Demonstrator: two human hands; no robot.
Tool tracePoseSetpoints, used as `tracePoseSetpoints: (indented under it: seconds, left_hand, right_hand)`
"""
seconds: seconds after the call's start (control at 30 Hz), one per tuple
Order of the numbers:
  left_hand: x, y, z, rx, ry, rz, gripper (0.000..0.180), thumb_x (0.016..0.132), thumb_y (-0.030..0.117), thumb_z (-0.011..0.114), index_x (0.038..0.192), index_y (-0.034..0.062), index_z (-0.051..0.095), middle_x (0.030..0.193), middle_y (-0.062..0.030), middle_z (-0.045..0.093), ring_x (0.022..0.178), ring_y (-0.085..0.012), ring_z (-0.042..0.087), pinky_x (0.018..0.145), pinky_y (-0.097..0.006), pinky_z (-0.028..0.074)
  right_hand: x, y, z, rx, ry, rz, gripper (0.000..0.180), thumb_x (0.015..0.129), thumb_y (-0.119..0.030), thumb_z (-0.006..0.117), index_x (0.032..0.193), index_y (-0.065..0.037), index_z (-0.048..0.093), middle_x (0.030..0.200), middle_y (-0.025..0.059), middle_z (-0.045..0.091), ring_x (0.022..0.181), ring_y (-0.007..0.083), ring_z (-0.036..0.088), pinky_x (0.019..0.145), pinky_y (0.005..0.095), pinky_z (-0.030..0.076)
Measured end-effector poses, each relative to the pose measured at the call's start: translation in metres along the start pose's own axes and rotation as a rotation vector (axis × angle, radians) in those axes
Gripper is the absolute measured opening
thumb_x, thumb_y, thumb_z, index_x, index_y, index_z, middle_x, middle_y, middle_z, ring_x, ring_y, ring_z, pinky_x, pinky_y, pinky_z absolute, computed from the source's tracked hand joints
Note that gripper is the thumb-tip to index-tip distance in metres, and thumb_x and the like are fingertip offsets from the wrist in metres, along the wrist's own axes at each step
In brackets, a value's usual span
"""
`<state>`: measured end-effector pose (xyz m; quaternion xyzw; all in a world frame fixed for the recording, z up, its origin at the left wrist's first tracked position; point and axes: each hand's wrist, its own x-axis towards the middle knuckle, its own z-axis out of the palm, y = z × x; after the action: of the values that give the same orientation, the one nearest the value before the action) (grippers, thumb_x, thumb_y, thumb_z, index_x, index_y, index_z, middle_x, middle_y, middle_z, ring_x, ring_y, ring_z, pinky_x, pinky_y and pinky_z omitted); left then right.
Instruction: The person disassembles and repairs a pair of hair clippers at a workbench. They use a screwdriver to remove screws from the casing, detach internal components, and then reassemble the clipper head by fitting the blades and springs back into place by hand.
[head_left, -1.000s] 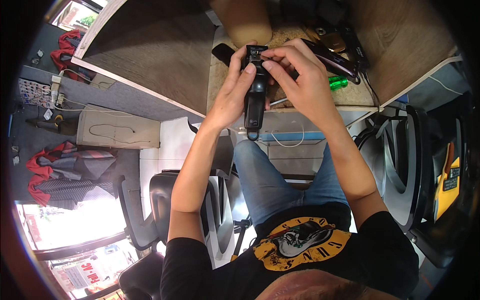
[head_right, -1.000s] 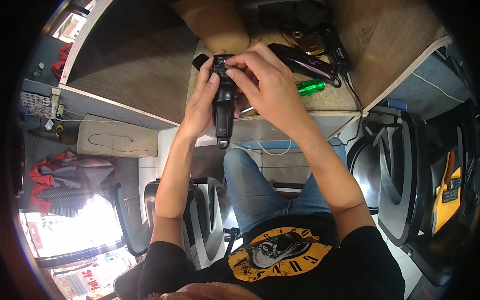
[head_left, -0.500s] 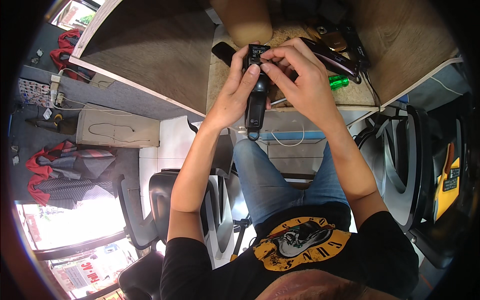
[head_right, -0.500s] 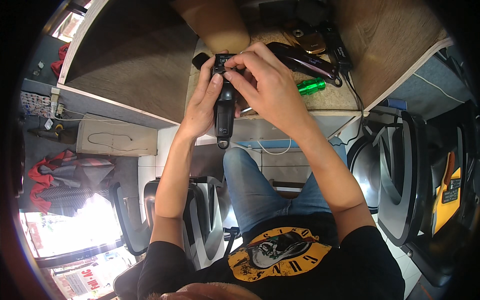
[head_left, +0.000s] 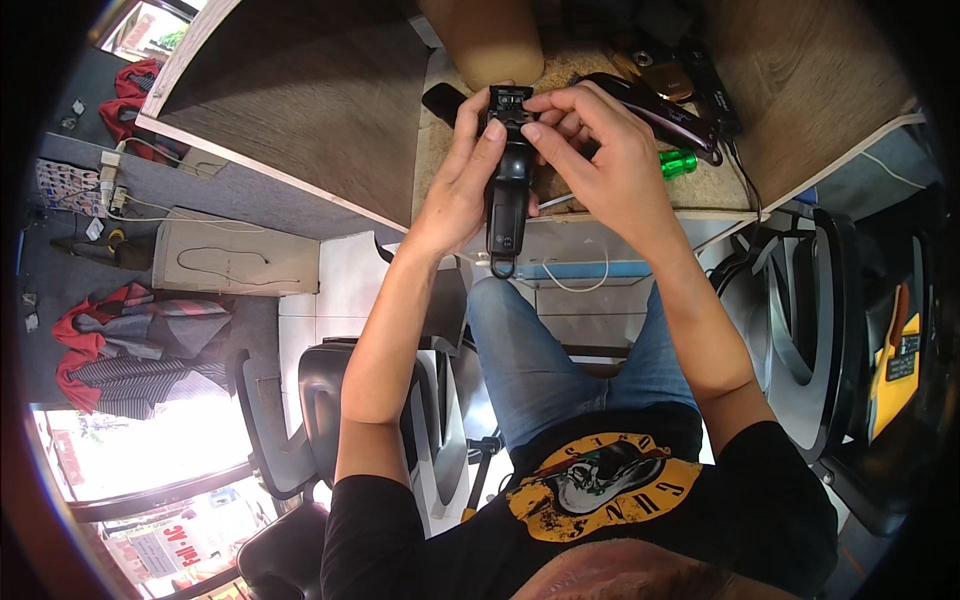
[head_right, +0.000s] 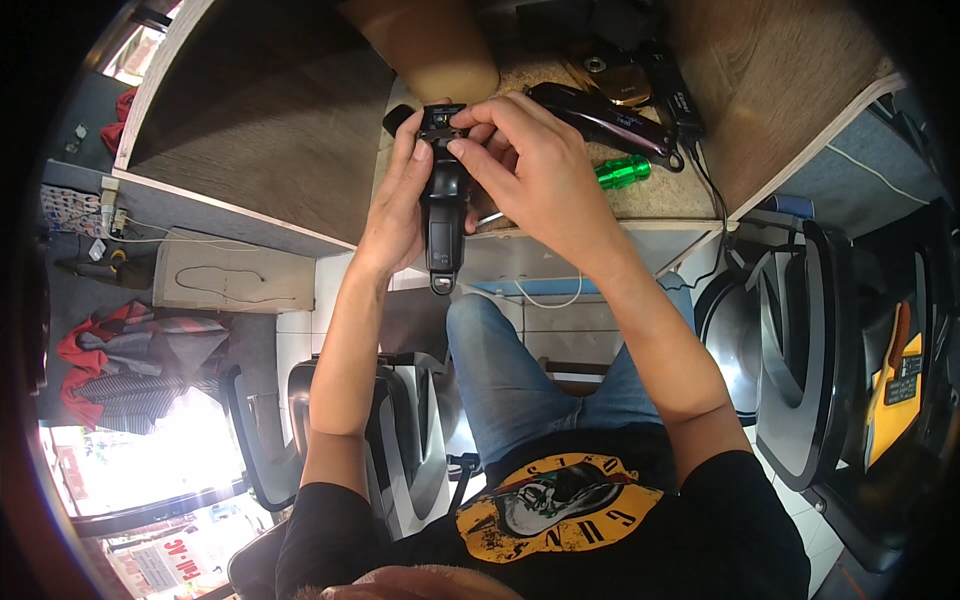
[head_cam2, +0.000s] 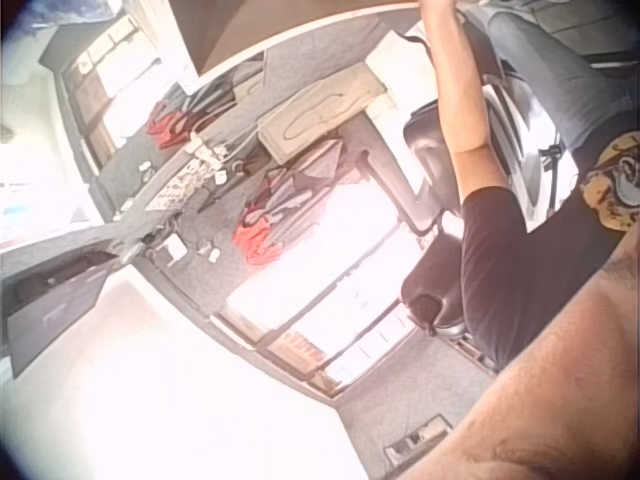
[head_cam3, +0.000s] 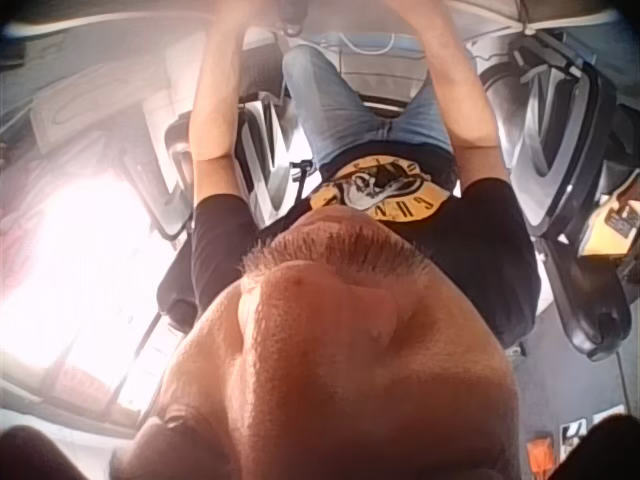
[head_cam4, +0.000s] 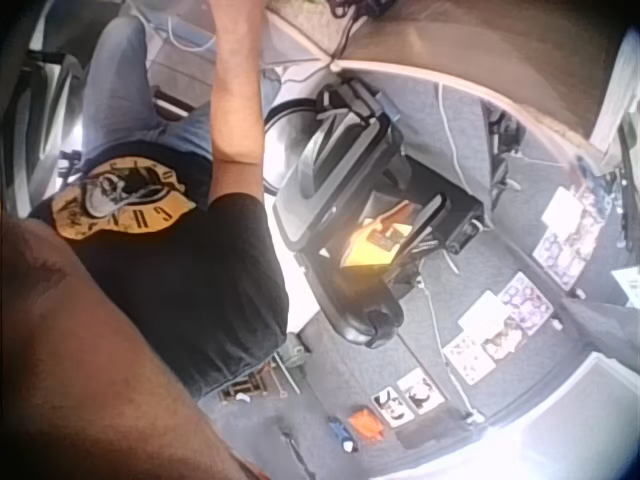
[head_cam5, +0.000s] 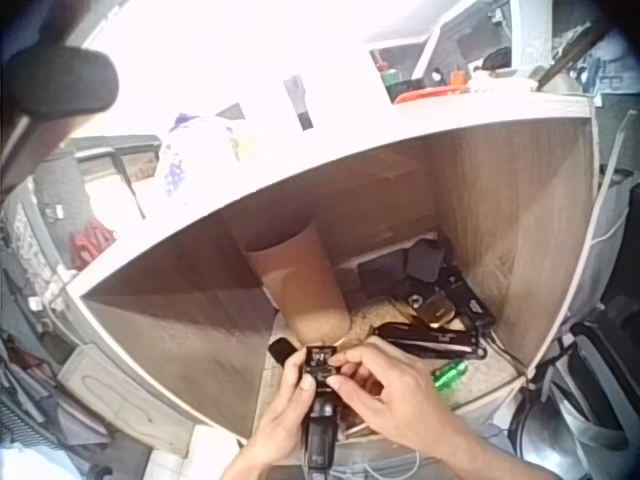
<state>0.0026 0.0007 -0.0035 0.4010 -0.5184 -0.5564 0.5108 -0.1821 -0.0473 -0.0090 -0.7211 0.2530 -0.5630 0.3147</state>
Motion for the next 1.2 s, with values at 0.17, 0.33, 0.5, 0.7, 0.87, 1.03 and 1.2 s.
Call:
tracePoseSetpoints:
  seconds: [0.17,0.33,0.5,0.7,0.87,1.03,1.2]
  left_hand:
    - [-0.001,0.002,0.002,0.027,0.021,-0.005,0.054,0.119,0.042,0.042,0.164,0.0157,0.028,0.133,-0.0155,0.061,0.081,-0.0207,0.071,0.062,-0.034,0.063]
    - [-0.002,0.000,-0.003,0.046,-0.003,-0.017,0.055,0.119,0.039,0.042,0.166,0.0152,0.026,0.132,-0.0151,0.061,0.080,-0.0201,0.071,0.062,-0.034,0.063]
    - [-0.001,0.001,0.002,-0.035,0.005,-0.012,0.054,0.117,0.028,0.037,0.168,0.0150,0.024,0.147,-0.0163,0.055,0.093,-0.0231,0.072,0.067,-0.037,0.065]
    - [-0.002,0.000,0.002,0.002,0.016,-0.030,0.056,0.115,0.025,0.036,0.169,0.0146,0.022,0.149,-0.0175,0.054,0.098,-0.0248,0.072,0.068,-0.039,0.066]
    - [-0.003,0.002,0.000,0.060,-0.016,-0.036,0.056,0.116,0.025,0.035,0.169,0.0142,0.021,0.144,-0.0182,0.057,0.091,-0.0248,0.073,0.068,-0.039,0.066]
    - [-0.006,0.002,-0.001,0.062,0.023,-0.029,0.057,0.117,0.028,0.039,0.169,0.0142,0.020,0.137,-0.0177,0.060,0.079,-0.0239,0.073,0.064,-0.036,0.064]
    - [-0.006,0.004,0.001,0.056,-0.030,-0.048,0.064,0.118,0.037,0.048,0.169,0.0135,0.018,0.116,-0.0159,0.065,0.069,-0.0188,0.071,0.060,-0.030,0.059]
  right_hand:
    - [0.000,0.001,0.000,0.028,-0.022,0.049,0.020,0.097,-0.010,0.080,0.113,0.000,0.073,0.093,0.0082,0.069,0.073,0.0162,0.071,0.066,0.0304,0.057]
    - [0.000,-0.002,-0.001,0.010,-0.033,0.010,0.019,0.097,-0.009,0.079,0.113,0.000,0.074,0.096,0.0078,0.069,0.077,0.0163,0.073,0.067,0.0308,0.058]
    - [0.000,-0.003,0.000,0.010,-0.026,-0.004,0.019,0.097,-0.008,0.079,0.113,0.000,0.074,0.097,0.0078,0.069,0.078,0.0165,0.073,0.069,0.0304,0.060]
    - [0.000,-0.004,-0.002,0.000,-0.032,-0.004,0.018,0.097,-0.006,0.079,0.113,0.001,0.074,0.098,0.0083,0.069,0.080,0.0170,0.073,0.069,0.0301,0.060]
    - [-0.001,-0.003,-0.003,-0.004,-0.025,-0.001,0.017,0.097,-0.007,0.079,0.111,0.001,0.073,0.094,0.0084,0.068,0.079,0.0173,0.071,0.069,0.0310,0.060]
    - [-0.001,-0.005,0.001,0.002,-0.024,0.016,0.018,0.096,-0.006,0.080,0.112,0.000,0.073,0.092,0.0078,0.068,0.078,0.0158,0.070,0.069,0.0304,0.058]
    - [-0.002,0.008,0.000,0.064,-0.032,0.128,0.020,0.096,-0.004,0.080,0.114,0.001,0.073,0.094,0.0051,0.069,0.079,0.0110,0.068,0.070,0.0260,0.055]
